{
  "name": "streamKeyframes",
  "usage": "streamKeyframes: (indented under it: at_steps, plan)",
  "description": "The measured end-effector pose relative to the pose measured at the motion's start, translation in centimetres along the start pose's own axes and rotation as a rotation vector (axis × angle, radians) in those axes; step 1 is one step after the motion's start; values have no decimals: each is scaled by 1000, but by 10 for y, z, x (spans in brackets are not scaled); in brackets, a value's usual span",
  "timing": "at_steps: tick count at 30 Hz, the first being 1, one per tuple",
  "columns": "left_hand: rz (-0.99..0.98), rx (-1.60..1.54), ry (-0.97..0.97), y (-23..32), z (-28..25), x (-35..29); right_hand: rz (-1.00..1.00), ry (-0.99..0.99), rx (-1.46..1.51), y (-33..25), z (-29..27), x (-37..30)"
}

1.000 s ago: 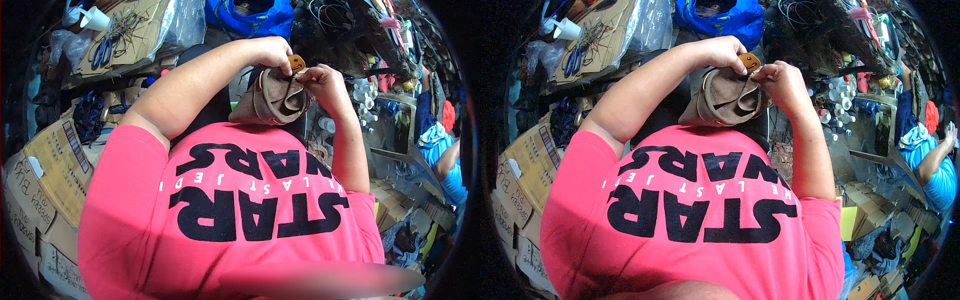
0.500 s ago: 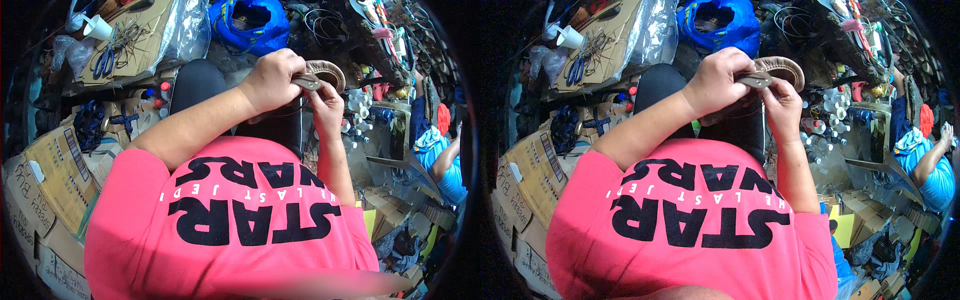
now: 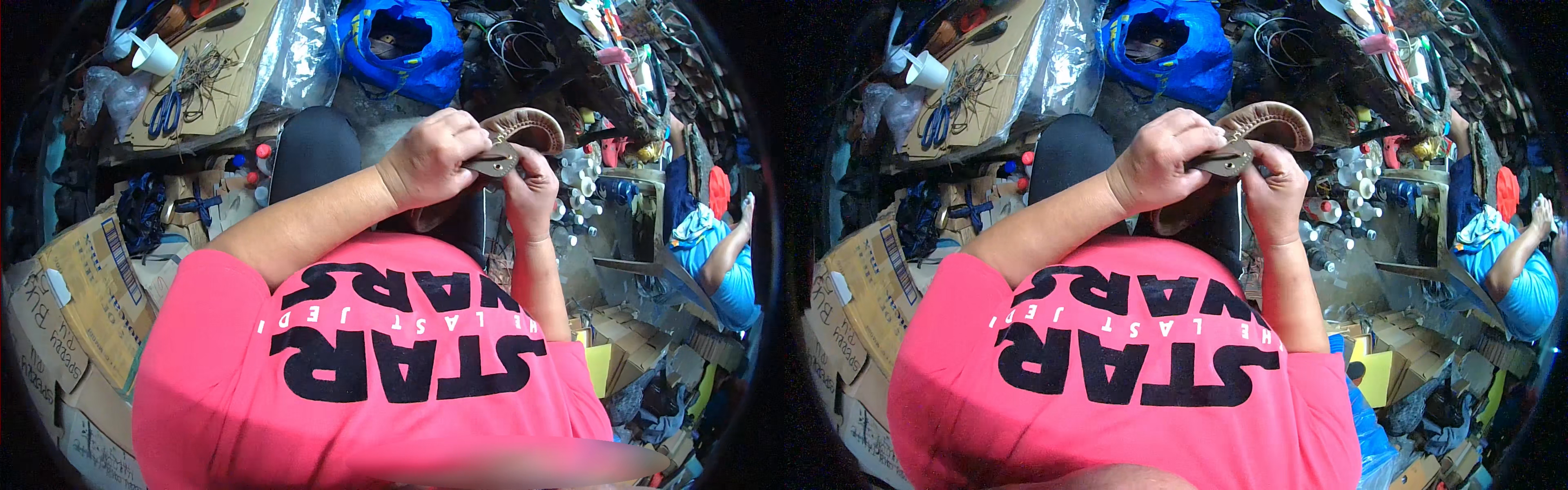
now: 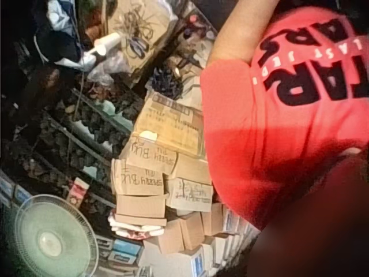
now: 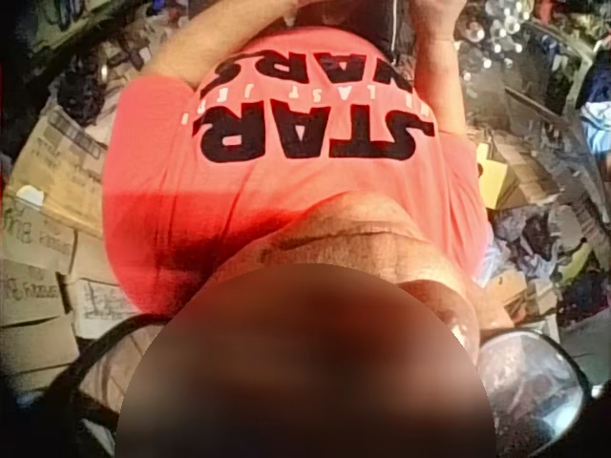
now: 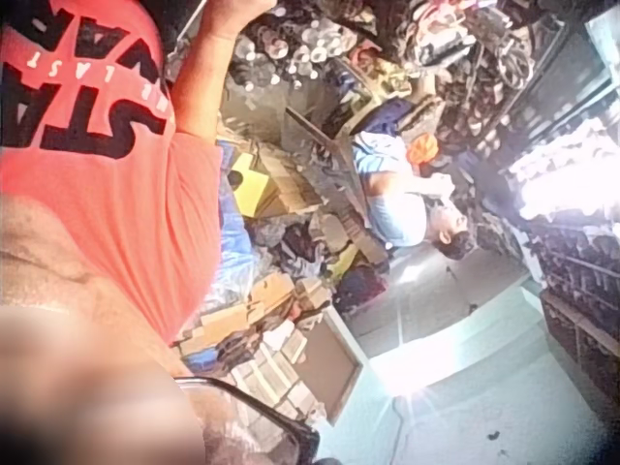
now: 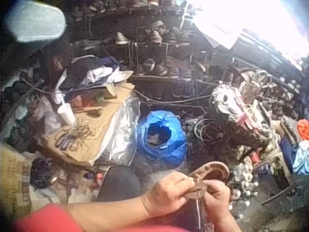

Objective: Manually stitching leather components of a shoe using a needle and thread.

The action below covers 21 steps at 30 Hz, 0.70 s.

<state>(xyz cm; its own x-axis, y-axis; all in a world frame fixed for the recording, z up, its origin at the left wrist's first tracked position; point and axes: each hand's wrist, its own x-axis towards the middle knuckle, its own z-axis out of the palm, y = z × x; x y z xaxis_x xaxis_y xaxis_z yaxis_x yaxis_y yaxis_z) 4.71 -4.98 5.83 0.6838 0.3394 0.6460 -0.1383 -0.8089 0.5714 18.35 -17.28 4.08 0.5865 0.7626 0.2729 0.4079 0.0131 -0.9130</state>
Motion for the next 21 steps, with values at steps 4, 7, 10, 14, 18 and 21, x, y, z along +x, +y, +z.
streamKeyframes:
  at_steps: [4,7,10,14,18,21]
  plan:
    - [-58,10,20,-6,0,1,-125,-65,-359,-18,-8,-1]
    - [-61,-8,27,-7,1,2,-128,-31,-324,-16,-9,-6]
    - [-83,-29,24,-9,1,0,-129,13,-304,-11,-6,-8]
    - [-75,-59,-29,-8,3,-2,-194,68,-268,-1,0,-4]
    - [-94,-46,-56,-6,0,2,-181,92,-277,-11,13,4]
    - [-128,-15,-273,-21,-34,15,-151,-203,-363,-46,2,1]
